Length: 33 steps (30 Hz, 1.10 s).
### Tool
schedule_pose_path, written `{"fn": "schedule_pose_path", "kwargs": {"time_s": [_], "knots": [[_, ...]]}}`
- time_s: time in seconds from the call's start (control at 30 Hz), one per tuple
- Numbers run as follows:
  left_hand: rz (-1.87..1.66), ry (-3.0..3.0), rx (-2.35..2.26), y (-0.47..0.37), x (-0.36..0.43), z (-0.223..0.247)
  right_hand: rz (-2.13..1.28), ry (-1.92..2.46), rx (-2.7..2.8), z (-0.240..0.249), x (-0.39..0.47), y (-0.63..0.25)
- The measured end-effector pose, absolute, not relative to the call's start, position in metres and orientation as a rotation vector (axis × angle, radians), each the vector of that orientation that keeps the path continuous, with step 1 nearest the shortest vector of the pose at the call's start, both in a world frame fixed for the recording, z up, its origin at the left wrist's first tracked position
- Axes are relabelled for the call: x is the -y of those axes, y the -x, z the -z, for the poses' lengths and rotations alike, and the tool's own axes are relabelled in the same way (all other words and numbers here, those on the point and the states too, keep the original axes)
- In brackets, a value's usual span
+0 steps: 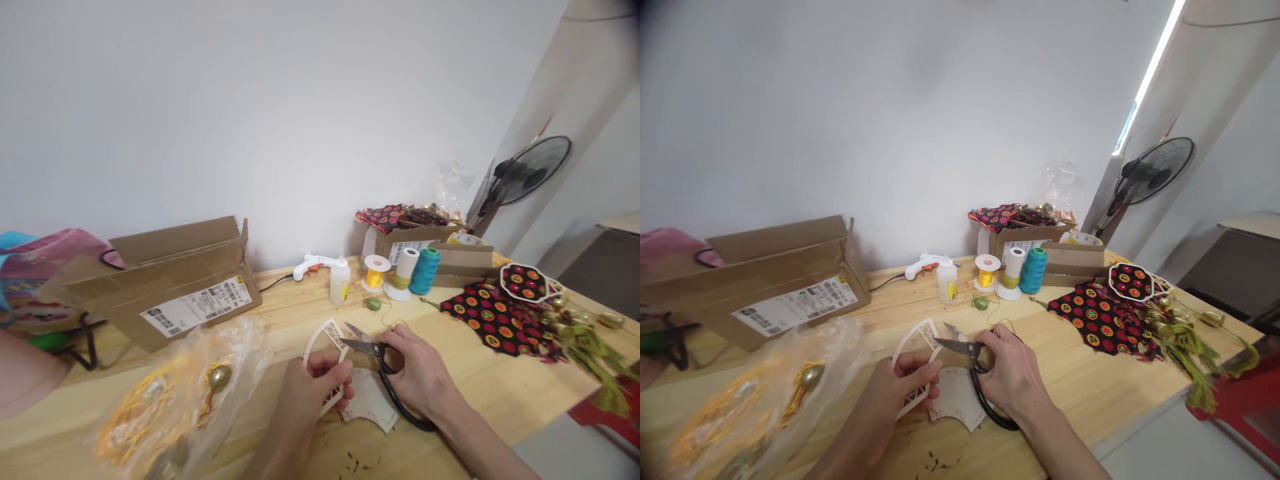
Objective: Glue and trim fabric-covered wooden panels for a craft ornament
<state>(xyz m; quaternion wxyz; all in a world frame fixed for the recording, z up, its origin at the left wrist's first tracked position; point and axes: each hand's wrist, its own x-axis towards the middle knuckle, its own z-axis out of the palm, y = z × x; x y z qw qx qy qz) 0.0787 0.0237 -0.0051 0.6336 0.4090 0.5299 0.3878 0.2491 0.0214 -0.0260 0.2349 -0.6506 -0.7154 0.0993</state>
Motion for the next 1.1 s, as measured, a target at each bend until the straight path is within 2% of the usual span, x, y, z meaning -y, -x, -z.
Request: {"fn": "schedule_pose_path", "kwargs": {"time_s": [0.2, 0.47, 0.7, 0.93, 1.1], "knots": [[-0.862, -0.934, -1.225, -0.079, -0.024, 0.007, -0.202, 1.902, 1.867, 0.027, -0.021, -0.249], [-0.849, -0.920, -1.218, -0.077, -0.025, 0.006, -0.236, 1.762, 1.952, 0.027, -0.020, -0.248], [-0.734, -0.954, -1.084, -0.087, -0.012, 0.007, -0.199, 1.950, 1.740, 0.028, -0.033, -0.255], [-0.791, -0.926, -1.136, -0.078, -0.021, 0.008, -0.303, 1.723, 1.880, 0.024, -0.019, -0.252], [-0.797, -0.933, -1.134, -0.078, -0.022, 0.010, -0.276, 1.736, 1.960, 0.024, -0.015, -0.249]]}}
